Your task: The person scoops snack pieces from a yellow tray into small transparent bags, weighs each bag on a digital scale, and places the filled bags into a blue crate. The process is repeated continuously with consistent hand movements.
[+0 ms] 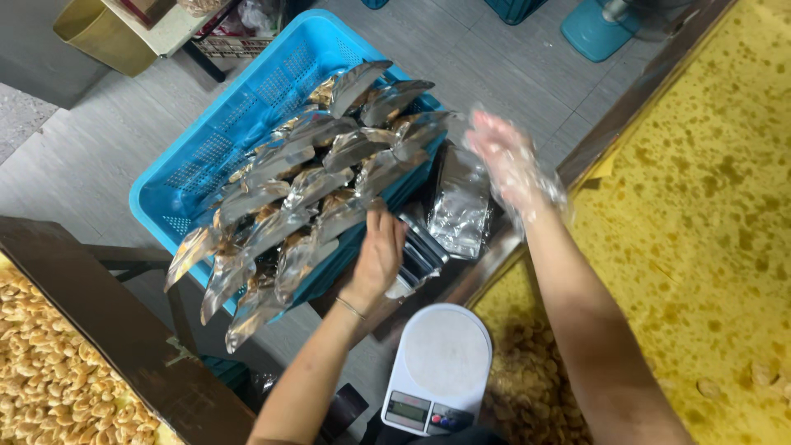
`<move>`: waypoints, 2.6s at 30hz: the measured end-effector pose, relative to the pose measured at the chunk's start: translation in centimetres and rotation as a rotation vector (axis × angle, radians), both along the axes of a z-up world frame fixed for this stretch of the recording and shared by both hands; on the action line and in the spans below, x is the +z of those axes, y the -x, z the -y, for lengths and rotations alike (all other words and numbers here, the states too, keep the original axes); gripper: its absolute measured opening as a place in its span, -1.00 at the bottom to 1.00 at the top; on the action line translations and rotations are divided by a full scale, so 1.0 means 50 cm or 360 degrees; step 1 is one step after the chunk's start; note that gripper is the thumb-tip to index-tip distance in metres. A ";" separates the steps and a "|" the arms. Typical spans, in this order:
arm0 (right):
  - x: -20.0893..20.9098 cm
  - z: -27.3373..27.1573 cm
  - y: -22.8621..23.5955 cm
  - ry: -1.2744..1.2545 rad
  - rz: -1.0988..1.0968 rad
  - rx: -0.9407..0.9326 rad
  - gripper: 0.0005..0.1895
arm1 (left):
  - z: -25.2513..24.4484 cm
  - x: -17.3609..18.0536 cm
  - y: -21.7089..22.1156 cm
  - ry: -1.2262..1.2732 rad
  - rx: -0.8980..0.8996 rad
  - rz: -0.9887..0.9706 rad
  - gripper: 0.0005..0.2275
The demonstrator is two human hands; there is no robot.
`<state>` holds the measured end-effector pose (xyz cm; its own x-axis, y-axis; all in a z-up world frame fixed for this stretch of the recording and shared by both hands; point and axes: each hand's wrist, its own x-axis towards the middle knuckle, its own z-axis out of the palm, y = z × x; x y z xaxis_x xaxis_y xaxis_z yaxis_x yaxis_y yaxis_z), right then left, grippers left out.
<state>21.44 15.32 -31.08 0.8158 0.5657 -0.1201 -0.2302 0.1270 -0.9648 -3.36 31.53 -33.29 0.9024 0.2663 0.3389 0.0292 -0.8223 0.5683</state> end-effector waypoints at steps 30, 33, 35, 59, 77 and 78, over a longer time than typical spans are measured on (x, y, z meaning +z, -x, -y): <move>-0.059 0.276 0.396 -0.0116 -0.0363 -0.0126 -0.69 | 0.007 -0.187 0.154 0.1910 0.0923 -0.0298 -0.84; -0.018 0.336 0.416 -0.0147 -0.0378 -0.0203 -0.67 | -0.008 -0.122 0.179 0.2183 0.0587 -0.0087 -0.89; 0.010 0.372 0.430 -0.0210 -0.0388 -0.0290 -0.65 | 0.014 -0.043 0.175 0.2338 0.0396 0.0024 -0.85; 0.085 0.709 0.714 0.0890 -0.0220 -0.0910 -0.69 | 0.779 0.041 0.179 0.0085 -0.0972 -0.0118 -0.85; 0.129 0.705 0.699 0.0726 -0.0242 -0.0997 -0.69 | 0.750 0.044 0.158 -0.0174 -0.0923 -0.0319 -0.28; 0.133 0.694 0.699 0.0800 -0.0155 -0.0986 -0.68 | 0.740 0.033 0.153 -0.0181 -0.0882 -0.0314 -0.24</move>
<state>-13.50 -19.36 -24.45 0.9365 -0.1271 -0.3268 -0.3461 -0.1849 -0.9198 -11.02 -5.49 -31.66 0.9452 -0.2902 0.1495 -0.3254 -0.8006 0.5031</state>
